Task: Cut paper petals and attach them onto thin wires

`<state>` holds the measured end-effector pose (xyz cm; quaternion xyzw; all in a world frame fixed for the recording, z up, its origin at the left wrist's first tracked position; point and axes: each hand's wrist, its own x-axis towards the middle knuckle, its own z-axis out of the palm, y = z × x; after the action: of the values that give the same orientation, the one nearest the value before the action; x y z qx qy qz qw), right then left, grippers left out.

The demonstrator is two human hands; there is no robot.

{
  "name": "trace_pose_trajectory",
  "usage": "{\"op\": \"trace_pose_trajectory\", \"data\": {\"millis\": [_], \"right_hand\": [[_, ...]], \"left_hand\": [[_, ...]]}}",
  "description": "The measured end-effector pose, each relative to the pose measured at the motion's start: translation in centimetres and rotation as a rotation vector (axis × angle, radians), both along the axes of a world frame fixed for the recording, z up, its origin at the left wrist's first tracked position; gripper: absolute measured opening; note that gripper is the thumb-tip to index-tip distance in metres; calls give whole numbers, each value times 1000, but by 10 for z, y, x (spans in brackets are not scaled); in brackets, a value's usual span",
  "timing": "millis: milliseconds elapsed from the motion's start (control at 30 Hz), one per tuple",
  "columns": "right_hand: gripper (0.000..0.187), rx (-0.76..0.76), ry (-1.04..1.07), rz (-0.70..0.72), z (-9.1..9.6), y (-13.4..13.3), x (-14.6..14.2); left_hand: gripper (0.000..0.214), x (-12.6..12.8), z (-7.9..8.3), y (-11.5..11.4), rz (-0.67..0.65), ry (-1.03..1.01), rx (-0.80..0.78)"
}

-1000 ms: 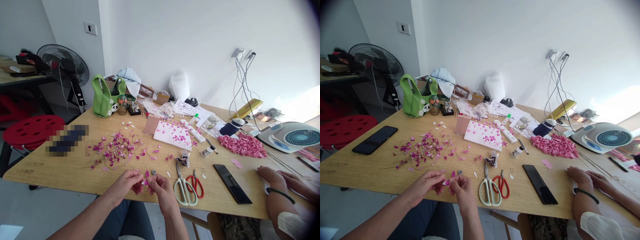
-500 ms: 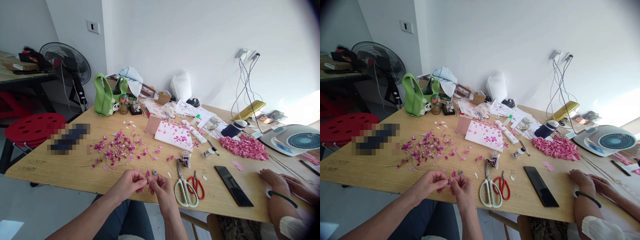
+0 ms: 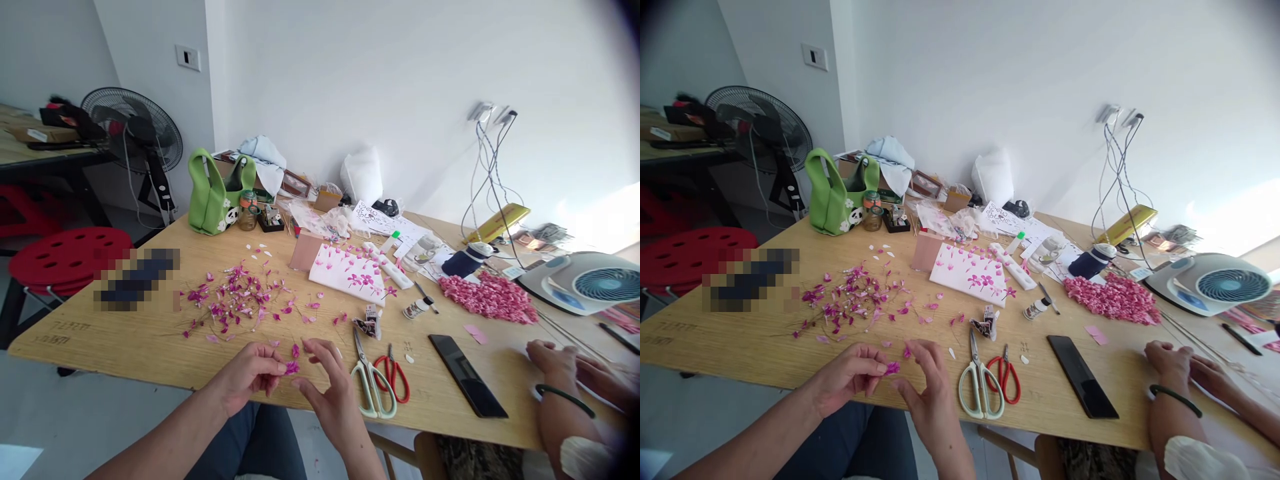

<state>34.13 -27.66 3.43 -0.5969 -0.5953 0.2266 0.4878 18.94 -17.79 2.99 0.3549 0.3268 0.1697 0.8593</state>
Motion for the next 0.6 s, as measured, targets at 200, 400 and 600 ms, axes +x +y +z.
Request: {"op": "trace_pose_trajectory", "data": {"millis": [200,400,600], "right_hand": [[39,255,-532,113,16,-5,-1],[28,207,-551,228,21,-2,-4],[15,-49,-359,103,27,5,-4]], "left_hand": [[9,-3,1,-2,-100,-37,-242],[16,-5,0,-7,-148,-45,-396],[26,-8,-5,-8,-178,-22,-253]]}}
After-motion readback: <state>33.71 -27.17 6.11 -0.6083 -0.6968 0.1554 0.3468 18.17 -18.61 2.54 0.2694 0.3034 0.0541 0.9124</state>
